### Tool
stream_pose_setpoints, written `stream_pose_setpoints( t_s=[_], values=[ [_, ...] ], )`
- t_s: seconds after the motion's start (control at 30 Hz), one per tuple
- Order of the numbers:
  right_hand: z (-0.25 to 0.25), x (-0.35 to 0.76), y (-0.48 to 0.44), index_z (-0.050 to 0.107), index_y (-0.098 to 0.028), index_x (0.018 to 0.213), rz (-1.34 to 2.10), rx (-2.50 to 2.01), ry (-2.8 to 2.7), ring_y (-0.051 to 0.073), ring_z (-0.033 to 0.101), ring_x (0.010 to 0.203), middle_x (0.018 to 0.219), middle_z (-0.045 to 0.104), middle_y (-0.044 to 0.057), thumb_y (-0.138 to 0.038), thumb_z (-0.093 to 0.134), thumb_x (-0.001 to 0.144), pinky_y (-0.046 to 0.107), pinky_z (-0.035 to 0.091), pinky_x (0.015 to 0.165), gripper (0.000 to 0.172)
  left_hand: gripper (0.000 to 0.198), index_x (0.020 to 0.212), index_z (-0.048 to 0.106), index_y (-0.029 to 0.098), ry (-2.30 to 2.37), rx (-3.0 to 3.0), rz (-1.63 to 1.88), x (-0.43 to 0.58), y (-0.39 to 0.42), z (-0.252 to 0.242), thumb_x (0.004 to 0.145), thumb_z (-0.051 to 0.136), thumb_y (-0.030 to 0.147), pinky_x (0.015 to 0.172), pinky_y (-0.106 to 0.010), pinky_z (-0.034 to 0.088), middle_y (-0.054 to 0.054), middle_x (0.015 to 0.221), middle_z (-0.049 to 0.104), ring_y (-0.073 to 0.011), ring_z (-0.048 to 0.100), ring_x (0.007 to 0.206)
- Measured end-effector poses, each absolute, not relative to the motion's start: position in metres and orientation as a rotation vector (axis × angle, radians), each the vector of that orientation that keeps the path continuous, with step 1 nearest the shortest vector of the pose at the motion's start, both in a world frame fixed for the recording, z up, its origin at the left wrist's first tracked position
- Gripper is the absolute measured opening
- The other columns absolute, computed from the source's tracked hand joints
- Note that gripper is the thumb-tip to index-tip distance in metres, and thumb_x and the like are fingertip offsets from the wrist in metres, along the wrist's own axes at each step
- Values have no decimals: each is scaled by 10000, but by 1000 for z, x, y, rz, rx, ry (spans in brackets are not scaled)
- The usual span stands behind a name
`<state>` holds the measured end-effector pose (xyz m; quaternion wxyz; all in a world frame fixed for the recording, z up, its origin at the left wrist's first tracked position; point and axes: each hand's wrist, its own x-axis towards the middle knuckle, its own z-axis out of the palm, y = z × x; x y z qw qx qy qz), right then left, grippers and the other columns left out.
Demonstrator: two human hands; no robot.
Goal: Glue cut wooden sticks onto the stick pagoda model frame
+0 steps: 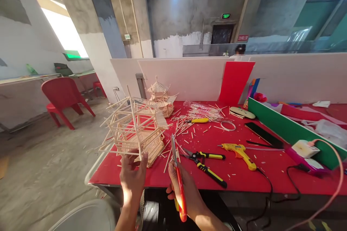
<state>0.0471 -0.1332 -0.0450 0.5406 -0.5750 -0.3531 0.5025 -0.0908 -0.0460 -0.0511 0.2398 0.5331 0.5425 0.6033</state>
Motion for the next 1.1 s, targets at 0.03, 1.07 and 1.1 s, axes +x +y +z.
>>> stream_pose_setpoints(
  t_s=[0.03,1.07,1.1],
  values=[
    [-44,51,-133,606,-273,1050,1229,-1365,-804,231,634,621,620,529,-1,-732,490,847,356,525,556,515,331,997,652,213,1488,1451,1645,-86,-53,-51,756,731,425,549,-284,527,-71,894,742,-183,672,587],
    [-37,73,-114,612,-249,960,1062,-1404,-928,113,465,477,620,497,-45,-697,500,865,205,433,374,471,485,1189,699,201,960,1065,1260,-3,-68,-43,838,652,533,1036,-413,478,-127,1237,705,-294,622,1196],
    [-36,72,-114,616,-253,970,1066,-1401,-926,112,462,470,622,505,-43,-689,502,869,209,433,378,462,492,1195,695,197,946,1034,1253,-2,-66,-43,836,653,531,1025,-415,488,-131,1238,705,-293,633,1179]
  ],
)
